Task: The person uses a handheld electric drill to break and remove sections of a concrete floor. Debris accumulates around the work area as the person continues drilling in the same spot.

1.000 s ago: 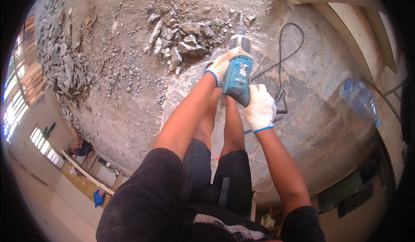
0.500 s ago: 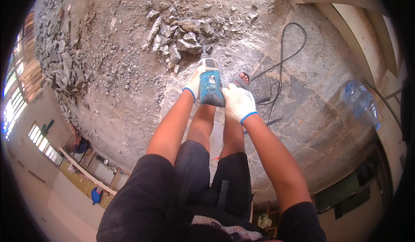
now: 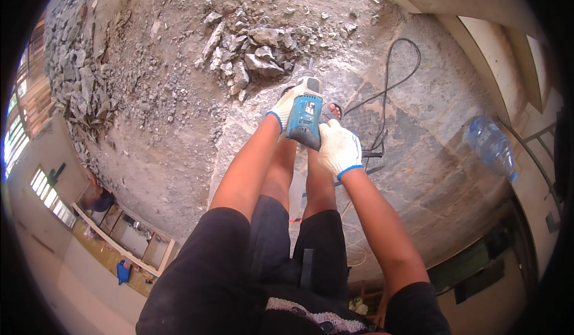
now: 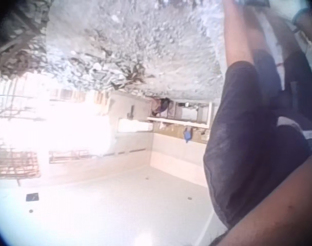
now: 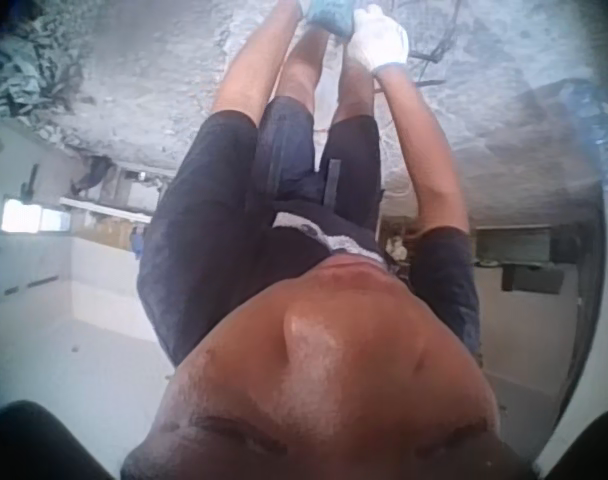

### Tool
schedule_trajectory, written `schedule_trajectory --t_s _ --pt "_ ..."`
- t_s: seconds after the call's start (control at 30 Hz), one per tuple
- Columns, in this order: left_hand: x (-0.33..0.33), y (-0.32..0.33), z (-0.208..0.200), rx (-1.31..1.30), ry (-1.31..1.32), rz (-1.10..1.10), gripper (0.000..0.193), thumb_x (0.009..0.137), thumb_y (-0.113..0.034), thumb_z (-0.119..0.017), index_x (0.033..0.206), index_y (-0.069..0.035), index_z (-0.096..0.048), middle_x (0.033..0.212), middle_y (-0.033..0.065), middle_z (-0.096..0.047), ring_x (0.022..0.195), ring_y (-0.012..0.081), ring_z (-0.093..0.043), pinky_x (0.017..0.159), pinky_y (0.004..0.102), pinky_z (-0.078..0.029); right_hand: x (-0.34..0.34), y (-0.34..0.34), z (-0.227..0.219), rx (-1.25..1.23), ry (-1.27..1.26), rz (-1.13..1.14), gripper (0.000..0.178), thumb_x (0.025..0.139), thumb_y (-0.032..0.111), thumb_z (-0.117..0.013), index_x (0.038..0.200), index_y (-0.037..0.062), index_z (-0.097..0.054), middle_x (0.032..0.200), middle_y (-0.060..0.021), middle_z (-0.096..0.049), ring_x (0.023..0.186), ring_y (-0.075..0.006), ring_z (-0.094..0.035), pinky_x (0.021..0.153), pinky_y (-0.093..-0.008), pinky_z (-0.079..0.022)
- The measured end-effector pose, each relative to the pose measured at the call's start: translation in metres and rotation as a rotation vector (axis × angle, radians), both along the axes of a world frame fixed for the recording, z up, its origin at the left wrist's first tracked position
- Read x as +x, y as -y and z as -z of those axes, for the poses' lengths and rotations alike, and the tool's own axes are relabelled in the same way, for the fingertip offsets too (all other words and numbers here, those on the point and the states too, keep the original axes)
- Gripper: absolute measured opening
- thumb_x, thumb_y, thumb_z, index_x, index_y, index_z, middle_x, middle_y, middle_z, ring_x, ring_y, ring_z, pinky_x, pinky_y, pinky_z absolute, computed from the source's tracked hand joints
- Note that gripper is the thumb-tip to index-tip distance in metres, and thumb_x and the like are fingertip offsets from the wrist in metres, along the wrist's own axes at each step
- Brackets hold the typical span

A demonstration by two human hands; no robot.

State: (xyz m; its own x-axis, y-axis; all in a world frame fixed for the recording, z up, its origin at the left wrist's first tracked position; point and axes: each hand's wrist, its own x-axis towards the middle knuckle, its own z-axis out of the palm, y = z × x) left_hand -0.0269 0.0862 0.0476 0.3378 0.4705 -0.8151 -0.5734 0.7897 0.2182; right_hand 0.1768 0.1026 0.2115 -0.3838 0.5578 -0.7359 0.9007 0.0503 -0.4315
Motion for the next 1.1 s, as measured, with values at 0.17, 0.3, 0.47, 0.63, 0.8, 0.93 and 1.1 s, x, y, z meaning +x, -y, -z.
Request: schedule_trajectory --t_s 0.17,0.3,0.47,0.63,0.8,0.93,1.1 --pt "-0.01 0.029 -0.005 -0.322 -0.085 -0.167 0.027 0.114 -0.033 -0.064 0.127 -0.013 -0.076 0.114 0.0023 -0.077 0.095 0.0176 -0.076 0.083 0.0355 -0.065 0.006 -0.01 0.016 0.021 -0.139 -0.132 0.026 0.089 0.011 -0.075 0.114 0.0076 -0.076 0.122 -0.0207 -0.072 0.112 -0.0429 -0.078 0.093 -0.0541 -0.064" --pt "-0.016 0.046 -0.027 -0.335 -0.108 -0.081 0.028 0.113 -0.031 -0.065 0.13 -0.011 -0.076 0.118 0.0026 -0.078 0.098 0.0181 -0.076 0.087 0.0364 -0.064 -0.006 0.017 -0.008 0.028 -0.134 -0.119 0.028 0.084 0.006 -0.077 0.112 0.0066 -0.073 0.12 -0.021 -0.072 0.105 -0.0428 -0.078 0.088 -0.0548 -0.064" --pt "0.001 0.077 -0.056 -0.233 -0.059 -0.046 0.038 0.117 -0.031 -0.057 0.141 -0.007 -0.074 0.127 0.0034 -0.078 0.109 0.0161 -0.075 0.097 0.0358 -0.062 0.01 0.041 -0.06 0.019 -0.069 -0.062 0.027 0.082 0.005 -0.077 0.109 0.0066 -0.071 0.114 -0.0204 -0.07 0.1 -0.0432 -0.077 0.084 -0.056 -0.062" --pt "0.027 0.08 -0.026 0.032 -0.013 -0.018 0.041 0.12 -0.033 -0.052 0.145 -0.006 -0.071 0.126 0.0064 -0.078 0.114 0.0178 -0.075 0.104 0.0383 -0.061 0.019 0.022 -0.053 0.039 -0.016 -0.114 0.026 0.083 0.006 -0.077 0.109 0.0072 -0.073 0.113 -0.0198 -0.071 0.102 -0.0423 -0.078 0.085 -0.0552 -0.063" --pt "0.037 0.069 -0.029 -0.294 0.084 -0.225 0.036 0.119 -0.037 -0.056 0.133 -0.009 -0.074 0.118 0.0063 -0.08 0.097 0.0207 -0.078 0.088 0.0365 -0.066 0.023 0.008 -0.033 0.026 0.04 -0.212 0.025 0.083 0.007 -0.08 0.107 0.0091 -0.076 0.116 -0.0175 -0.072 0.105 -0.0423 -0.077 0.087 -0.0555 -0.062" --pt "0.049 0.055 -0.068 -0.313 0.143 -0.392 0.039 0.119 -0.043 -0.057 0.134 -0.011 -0.072 0.117 0.0077 -0.08 0.096 0.0232 -0.08 0.084 0.0408 -0.068 0.025 0.002 -0.03 0.035 0.044 -0.29 0.02 0.084 0.009 -0.08 0.104 0.0092 -0.078 0.114 -0.0182 -0.072 0.103 -0.0409 -0.078 0.087 -0.0546 -0.062" --pt "0.055 0.057 -0.117 -0.471 0.113 -0.389 0.042 0.122 -0.046 -0.048 0.143 -0.015 -0.067 0.131 0.0061 -0.077 0.118 0.0266 -0.076 0.109 0.0435 -0.061 0.025 0.005 -0.027 0.054 0.029 -0.425 0.014 0.089 0.01 -0.077 0.102 0.0082 -0.078 0.115 -0.019 -0.072 0.104 -0.0401 -0.078 0.088 -0.053 -0.062"
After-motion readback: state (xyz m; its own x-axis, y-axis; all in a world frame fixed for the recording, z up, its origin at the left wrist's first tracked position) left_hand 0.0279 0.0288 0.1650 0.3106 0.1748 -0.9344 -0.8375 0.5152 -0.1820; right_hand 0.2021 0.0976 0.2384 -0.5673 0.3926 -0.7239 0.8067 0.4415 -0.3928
